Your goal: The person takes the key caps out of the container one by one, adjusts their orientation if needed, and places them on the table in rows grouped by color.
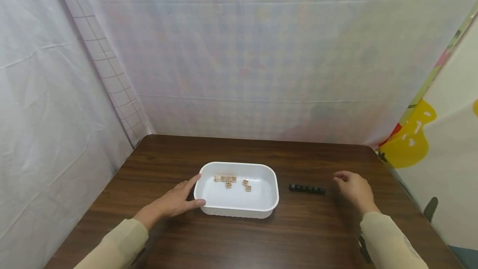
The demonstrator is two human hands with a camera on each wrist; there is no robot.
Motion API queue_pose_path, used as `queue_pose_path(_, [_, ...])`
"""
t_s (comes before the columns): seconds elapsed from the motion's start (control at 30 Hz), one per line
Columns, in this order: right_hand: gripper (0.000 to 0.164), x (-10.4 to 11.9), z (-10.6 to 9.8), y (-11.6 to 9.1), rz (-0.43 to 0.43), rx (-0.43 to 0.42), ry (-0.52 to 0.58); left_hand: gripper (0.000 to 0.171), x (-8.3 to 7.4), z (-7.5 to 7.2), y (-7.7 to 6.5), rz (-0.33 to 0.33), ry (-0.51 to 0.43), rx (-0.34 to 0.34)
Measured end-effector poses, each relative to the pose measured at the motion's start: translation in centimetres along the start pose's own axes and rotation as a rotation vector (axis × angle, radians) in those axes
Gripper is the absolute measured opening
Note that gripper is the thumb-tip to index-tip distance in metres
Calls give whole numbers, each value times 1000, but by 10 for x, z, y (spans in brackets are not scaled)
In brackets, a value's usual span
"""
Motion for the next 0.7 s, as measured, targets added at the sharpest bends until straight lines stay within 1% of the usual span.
queue_pose_path(0.13, [39, -3, 1, -1, -44, 17, -53, 99, 0, 0, 0, -4, 2, -2])
queue_pose_path(0.3, [33, -7, 8, -4, -69, 60, -52, 99, 1, 1, 1, -7, 3, 0])
queue_pose_path(0.47, [24, -9, 12, -5, -107, 57, -70, 99, 1, 1, 1, -3, 2, 0])
queue_pose_path(0.63, [24, -13, 9, -7, -122, 45, -79, 100, 1, 1, 1, -1, 4, 1])
queue_pose_path(0.7, [25, -14, 7, -7, -119, 66, -76, 100, 1, 1, 1, -6, 5, 3])
Point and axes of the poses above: each hand's wrist, its own y-axis towards the middle knuckle, its own z-axis out of the palm, x = y × z, the point moved 7 cm from there along y, towards the middle knuckle, and after that the axes turned 1 degree about -z, right-handed, at the moved point
